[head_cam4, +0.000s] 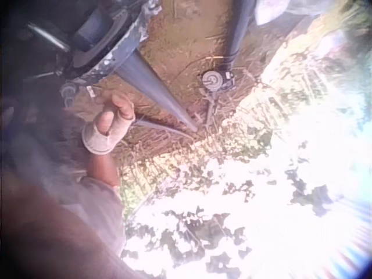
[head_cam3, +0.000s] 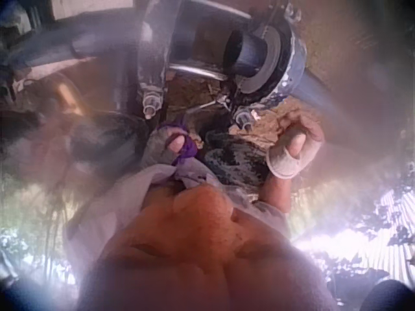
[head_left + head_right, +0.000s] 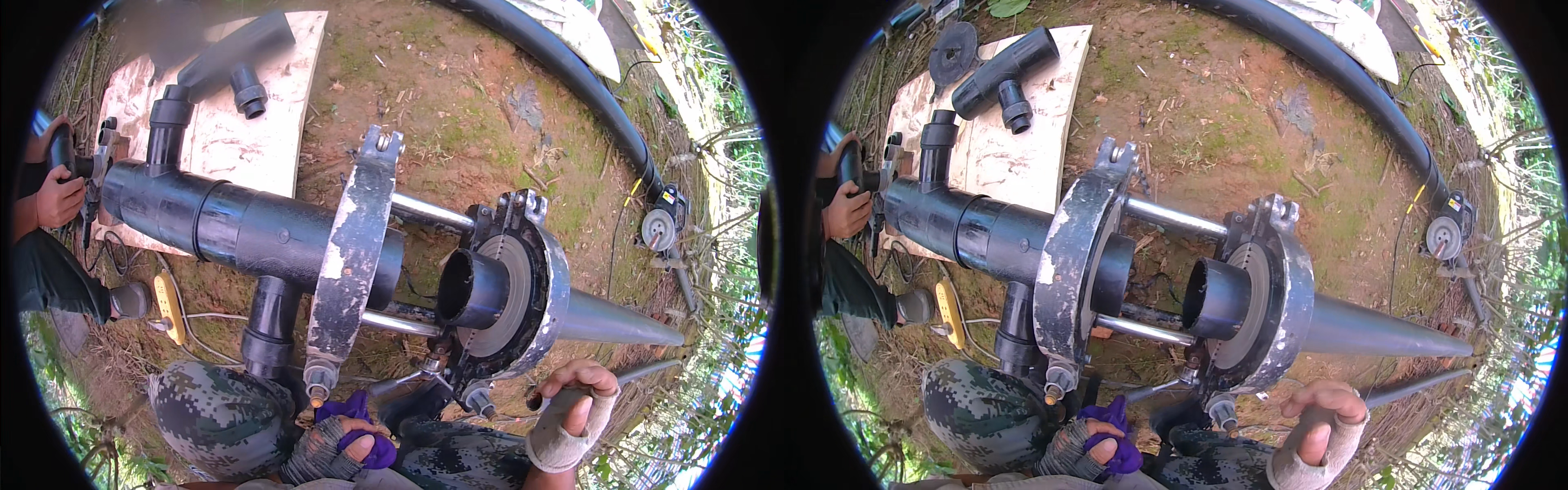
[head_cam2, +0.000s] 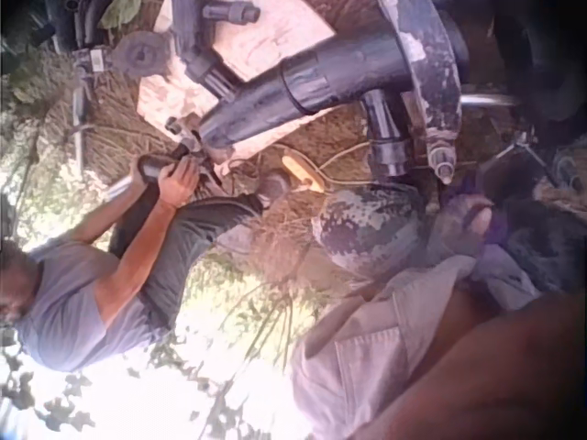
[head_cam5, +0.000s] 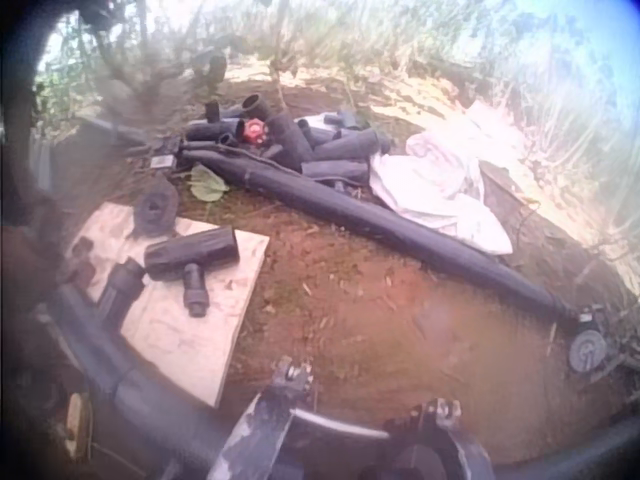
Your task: The person kneels on the ground and uses an adjustable wrench to tighten bolts on a pipe coupling. They wipe the pipe with a purple cloth and use a power tool to cut or deburr the pipe end. Another person is visible nearby handling additional pipe fittings.
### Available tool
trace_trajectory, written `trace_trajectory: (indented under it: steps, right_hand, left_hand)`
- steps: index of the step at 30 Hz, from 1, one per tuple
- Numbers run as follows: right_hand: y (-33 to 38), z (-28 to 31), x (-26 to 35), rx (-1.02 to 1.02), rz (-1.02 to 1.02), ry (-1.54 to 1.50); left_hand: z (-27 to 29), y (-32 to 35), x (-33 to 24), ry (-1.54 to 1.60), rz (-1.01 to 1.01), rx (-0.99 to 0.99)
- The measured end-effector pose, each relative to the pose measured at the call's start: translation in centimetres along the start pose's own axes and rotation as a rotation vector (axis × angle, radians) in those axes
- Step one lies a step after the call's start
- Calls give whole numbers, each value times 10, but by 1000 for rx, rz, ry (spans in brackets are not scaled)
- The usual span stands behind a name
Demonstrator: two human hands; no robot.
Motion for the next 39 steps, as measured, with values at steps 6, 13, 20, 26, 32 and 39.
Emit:
trace_trajectory:
  steps: [6,13,20,26,32,39]
  right_hand:
    - [-14,14,-86,361,-457,1115]
    - [73,-22,-175,830,-450,1507]
    - [73,-39,-195,893,-344,1556]
    - [63,-49,-181,1023,-442,1468]
    - [64,-48,-170,1116,-494,1439]
    - [66,-46,-172,1131,-433,1381]
  left_hand:
    - [34,7,-3,-90,-98,-360]
    - [4,7,-11,-494,-84,-8]
    - [-9,23,-3,-419,24,68]
    - [-43,-15,-8,-784,-205,15]
    - [-40,-59,43,-1046,-275,-357]
    - [-1,-45,74,-1033,-139,-494]
Point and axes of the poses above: each hand's wrist, its own y-axis away from the middle knuckle, its own z-axis out of the back of the hand, x = y × z, the point moved 10 cm from there along -y, towards the middle knuckle, and after that the axes turned 13 degrees about -z, right-handed, at the moved point
